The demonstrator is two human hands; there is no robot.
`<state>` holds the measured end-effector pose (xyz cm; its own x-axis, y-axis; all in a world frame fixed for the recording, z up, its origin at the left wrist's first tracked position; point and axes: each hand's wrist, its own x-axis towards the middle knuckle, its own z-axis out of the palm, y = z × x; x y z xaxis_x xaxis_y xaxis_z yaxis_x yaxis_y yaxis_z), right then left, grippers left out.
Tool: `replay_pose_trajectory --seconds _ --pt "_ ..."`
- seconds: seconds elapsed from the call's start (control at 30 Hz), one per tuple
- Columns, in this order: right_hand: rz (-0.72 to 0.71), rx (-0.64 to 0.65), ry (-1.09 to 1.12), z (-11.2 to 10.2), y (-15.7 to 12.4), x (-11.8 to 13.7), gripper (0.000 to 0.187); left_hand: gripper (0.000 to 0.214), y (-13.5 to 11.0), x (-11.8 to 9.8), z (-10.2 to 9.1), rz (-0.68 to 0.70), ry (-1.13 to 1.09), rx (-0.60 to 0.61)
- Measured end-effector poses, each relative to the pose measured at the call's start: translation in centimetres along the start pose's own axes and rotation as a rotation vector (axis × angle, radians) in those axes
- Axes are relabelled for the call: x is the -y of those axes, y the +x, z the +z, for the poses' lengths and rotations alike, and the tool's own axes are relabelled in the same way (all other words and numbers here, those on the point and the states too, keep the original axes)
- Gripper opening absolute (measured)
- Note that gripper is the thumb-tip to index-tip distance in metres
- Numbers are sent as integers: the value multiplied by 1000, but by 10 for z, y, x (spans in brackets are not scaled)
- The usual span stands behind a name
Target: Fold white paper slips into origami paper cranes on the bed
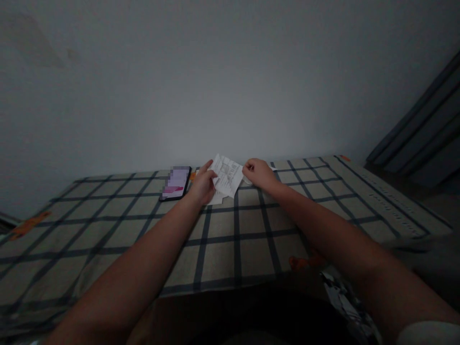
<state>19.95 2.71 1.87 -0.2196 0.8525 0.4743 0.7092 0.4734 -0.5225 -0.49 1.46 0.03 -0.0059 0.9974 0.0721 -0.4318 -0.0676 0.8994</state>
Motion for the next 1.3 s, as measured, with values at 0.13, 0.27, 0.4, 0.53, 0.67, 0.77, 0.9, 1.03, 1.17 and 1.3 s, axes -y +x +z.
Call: replay_pose_trajectory --seconds 0.13,0.27,0.4,0.53,0.67,0.77,0.9,1.03,1.17,1.3 --pt "-28 -11 -230 -7 -5 1 16 84 -2 2 2 -43 -42 -3" --pt "-83 -8 -289 -4 -10 -6 18 74 0 5 2 -44 -5 -4" --pt "-201 -34 -357 -1 -11 -11 20 56 4 10 2 -1 19 63" --pt "-429 -3 -417 -1 -14 -10 48 51 7 17 0 42 30 6" --pt "-678 105 -506 2 -22 -1 60 55 9 21 -1 88 27 -48" --pt "-730 130 -517 3 -29 10 54 62 8 21 -2 93 59 -89" --pt "-809 188 -497 3 -34 22 60 65 4 17 -2 94 110 -136" --pt "-849 163 -456 6 -32 19 36 71 3 12 -1 57 84 -139" --pt "-799 131 -454 7 -27 10 24 75 5 10 0 53 54 -131" --pt "-758 146 -431 10 -24 5 20 74 7 12 0 69 70 -89"
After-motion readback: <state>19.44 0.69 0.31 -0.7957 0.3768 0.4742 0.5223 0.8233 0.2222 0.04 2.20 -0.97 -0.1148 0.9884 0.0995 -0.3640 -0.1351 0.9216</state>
